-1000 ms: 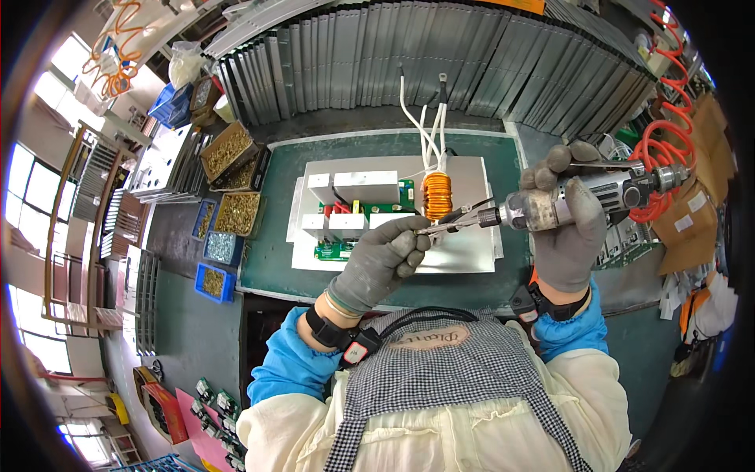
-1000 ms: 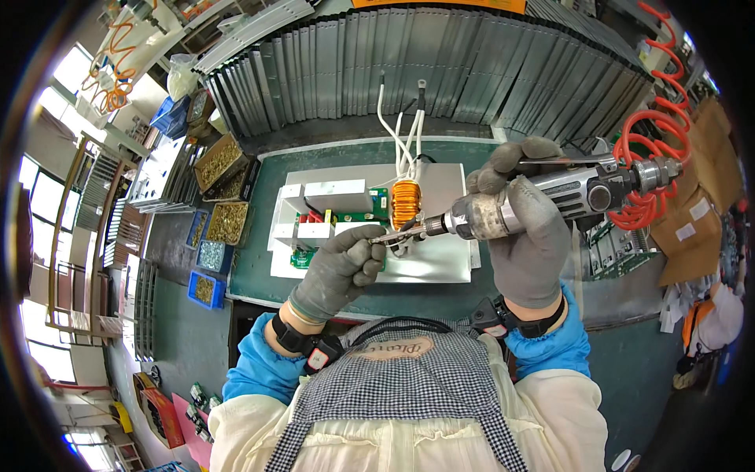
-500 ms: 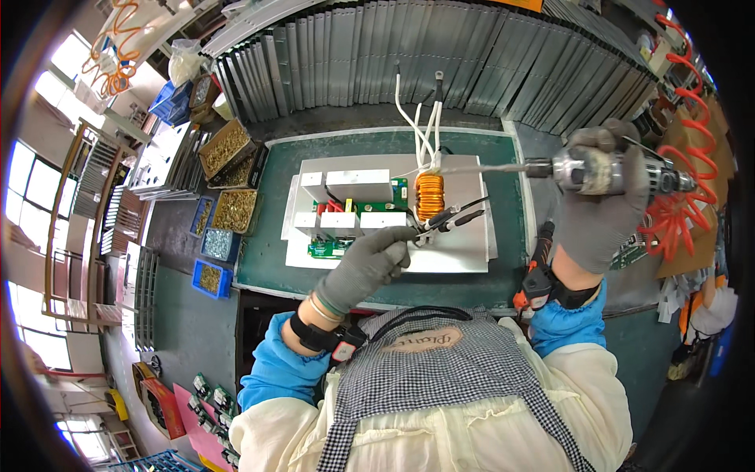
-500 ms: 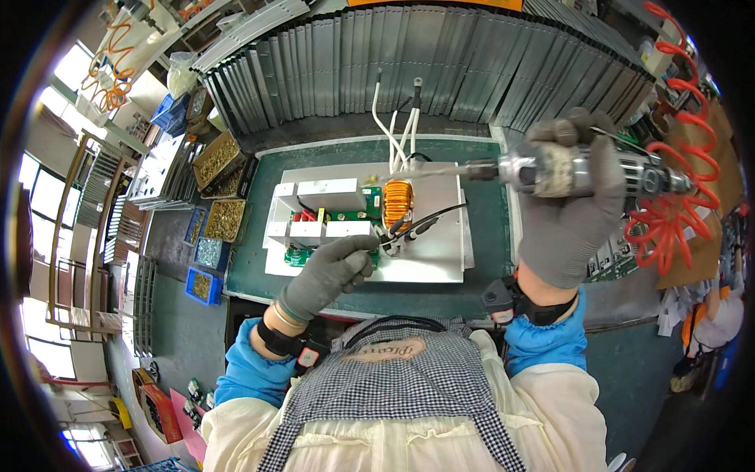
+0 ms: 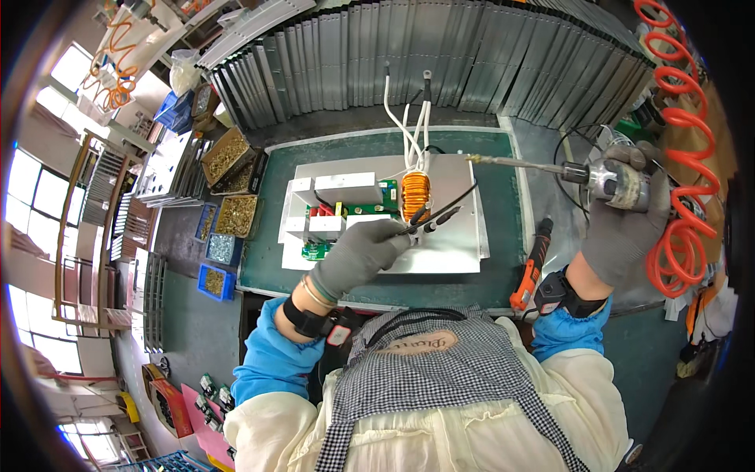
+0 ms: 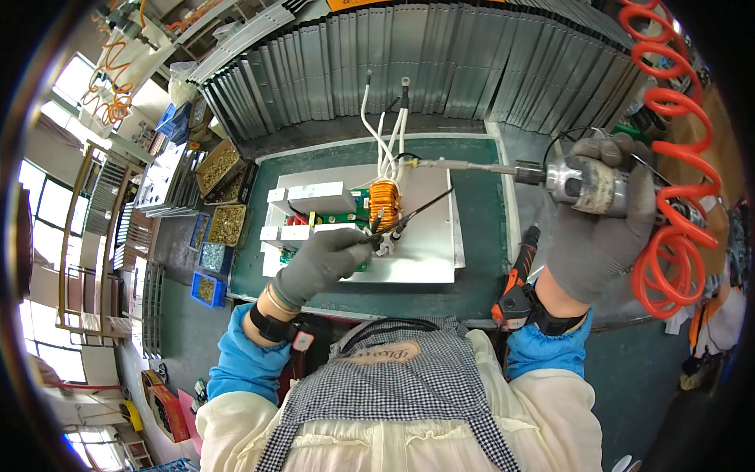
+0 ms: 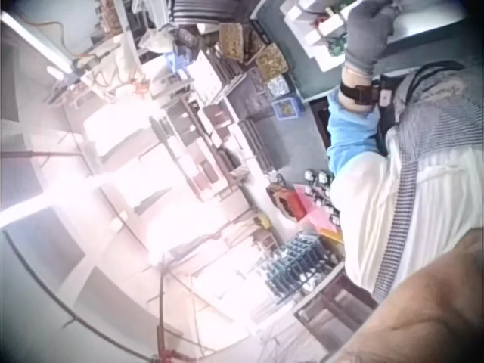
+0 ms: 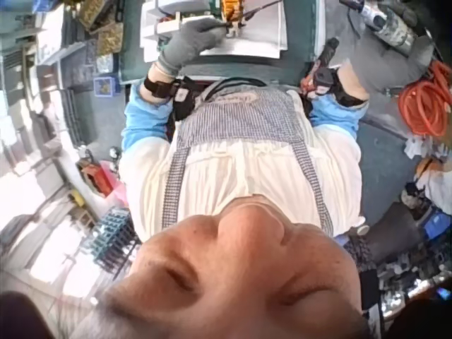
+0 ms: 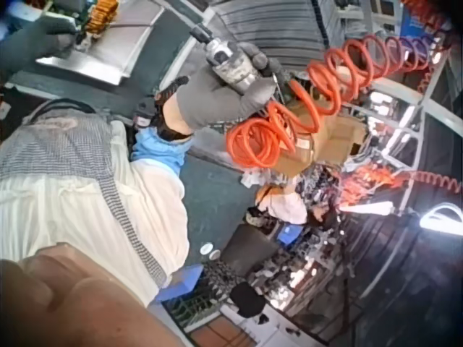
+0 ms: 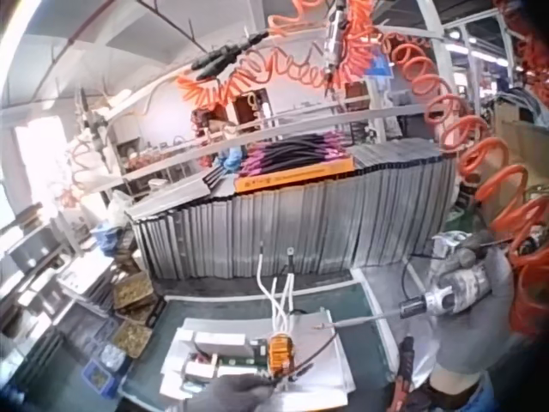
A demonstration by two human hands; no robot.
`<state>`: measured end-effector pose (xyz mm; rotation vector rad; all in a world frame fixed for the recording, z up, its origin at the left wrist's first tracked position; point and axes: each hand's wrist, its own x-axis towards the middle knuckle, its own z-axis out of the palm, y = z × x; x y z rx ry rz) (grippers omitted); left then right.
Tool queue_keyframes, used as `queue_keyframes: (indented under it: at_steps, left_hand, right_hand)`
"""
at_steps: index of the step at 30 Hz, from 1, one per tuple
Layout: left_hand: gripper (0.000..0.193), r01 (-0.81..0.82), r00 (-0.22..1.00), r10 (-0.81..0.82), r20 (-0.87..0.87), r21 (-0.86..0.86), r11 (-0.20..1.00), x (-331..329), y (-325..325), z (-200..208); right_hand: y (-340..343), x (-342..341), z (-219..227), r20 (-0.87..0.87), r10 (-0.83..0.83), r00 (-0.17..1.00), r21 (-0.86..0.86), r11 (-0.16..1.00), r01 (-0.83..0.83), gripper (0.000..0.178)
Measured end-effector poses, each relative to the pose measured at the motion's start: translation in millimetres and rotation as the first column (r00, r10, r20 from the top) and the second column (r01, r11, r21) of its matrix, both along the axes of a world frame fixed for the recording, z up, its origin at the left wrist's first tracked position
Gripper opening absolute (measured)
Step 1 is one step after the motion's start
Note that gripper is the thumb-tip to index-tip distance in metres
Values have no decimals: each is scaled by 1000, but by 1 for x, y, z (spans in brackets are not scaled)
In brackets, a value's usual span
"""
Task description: Assembling electronic components onto a large circuit board using a power screwdriver and manual wire connections.
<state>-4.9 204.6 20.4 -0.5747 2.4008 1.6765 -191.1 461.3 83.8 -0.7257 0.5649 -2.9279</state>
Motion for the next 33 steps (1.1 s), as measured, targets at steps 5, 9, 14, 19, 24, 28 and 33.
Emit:
queue_keyframes:
  at_steps: [5, 9, 14, 19, 24, 28, 33]
  left_hand:
    - [26, 8, 1000, -14, 17, 306, 952, 3, -6, 7]
    - [24, -51, 997, 69, -25, 437, 898, 2, -14, -2]
    - [23, -64, 953, 277, -125, 808, 586, 11, -25, -15]
    - [22, -351, 823, 568, -13, 775, 526, 7, -21, -17]
    - [36, -252, 845, 464, -266, 567, 784, 23, -13, 2]
    - [46, -60, 998, 26, 64, 600, 798, 36, 6, -5]
    - [76, 14, 998, -54, 27, 765, 644, -10, 42, -27]
  right_hand:
    - [13, -12, 7, -46, 91, 995, -160, 982, -98, 32]
    - [15, -17, 7, -25, 64, 998, -182, 981, -68, 32]
    - [16, -14, 5, -19, 15, 1000, -124, 992, -18, 30]
    - [15, -16, 2, -22, 11, 1000, -175, 985, -15, 28]
    - [16, -18, -2, -55, 42, 998, -175, 983, -51, 30]
    - [14, -16, 1, -61, 23, 998, -162, 986, -33, 31]
    - [-2, 0, 6, -36, 27, 999, -135, 990, -31, 29]
